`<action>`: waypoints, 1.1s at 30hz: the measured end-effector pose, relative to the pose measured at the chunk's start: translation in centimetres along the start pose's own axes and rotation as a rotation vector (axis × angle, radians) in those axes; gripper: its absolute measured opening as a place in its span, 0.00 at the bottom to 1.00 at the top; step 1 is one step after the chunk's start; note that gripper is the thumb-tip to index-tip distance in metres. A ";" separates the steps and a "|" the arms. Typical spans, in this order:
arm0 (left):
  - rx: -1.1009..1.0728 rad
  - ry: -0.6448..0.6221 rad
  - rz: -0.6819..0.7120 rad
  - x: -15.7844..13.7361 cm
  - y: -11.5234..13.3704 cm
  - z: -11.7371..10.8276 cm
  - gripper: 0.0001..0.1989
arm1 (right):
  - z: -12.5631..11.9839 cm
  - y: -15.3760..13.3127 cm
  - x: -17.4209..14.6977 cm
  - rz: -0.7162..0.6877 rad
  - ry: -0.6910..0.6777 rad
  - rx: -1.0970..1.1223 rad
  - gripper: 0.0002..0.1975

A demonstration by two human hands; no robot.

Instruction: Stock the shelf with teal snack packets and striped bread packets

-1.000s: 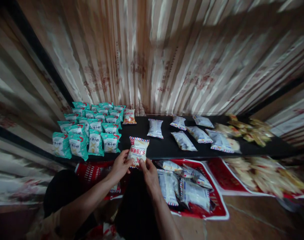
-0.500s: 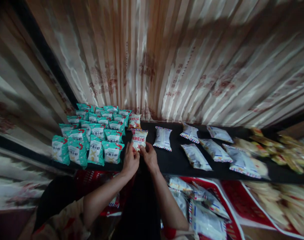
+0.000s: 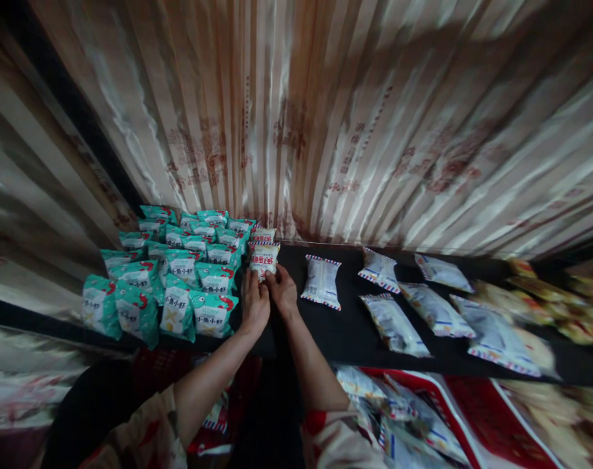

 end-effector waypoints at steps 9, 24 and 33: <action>0.008 0.010 0.010 1.2 -0.3 0.2 0.23 | 0.6 -0.8 1.2 -0.058 0.034 -0.254 0.21; 0.028 -0.056 0.047 1.4 -0.4 0.4 0.23 | 1.0 -0.7 1.0 -0.046 0.086 -0.060 0.22; -0.068 -0.102 0.131 -3.8 -0.8 -2.0 0.20 | -0.3 -2.2 -5.8 0.003 0.257 0.039 0.23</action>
Point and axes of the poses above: each hand's wrist, its own x-axis towards the middle knuckle, its own z-axis out of the palm, y = z × x, the point moved 4 cm from there along x, towards the middle knuckle, and after that the axes turned 8 degrees about -z, right-handed, at the moved point
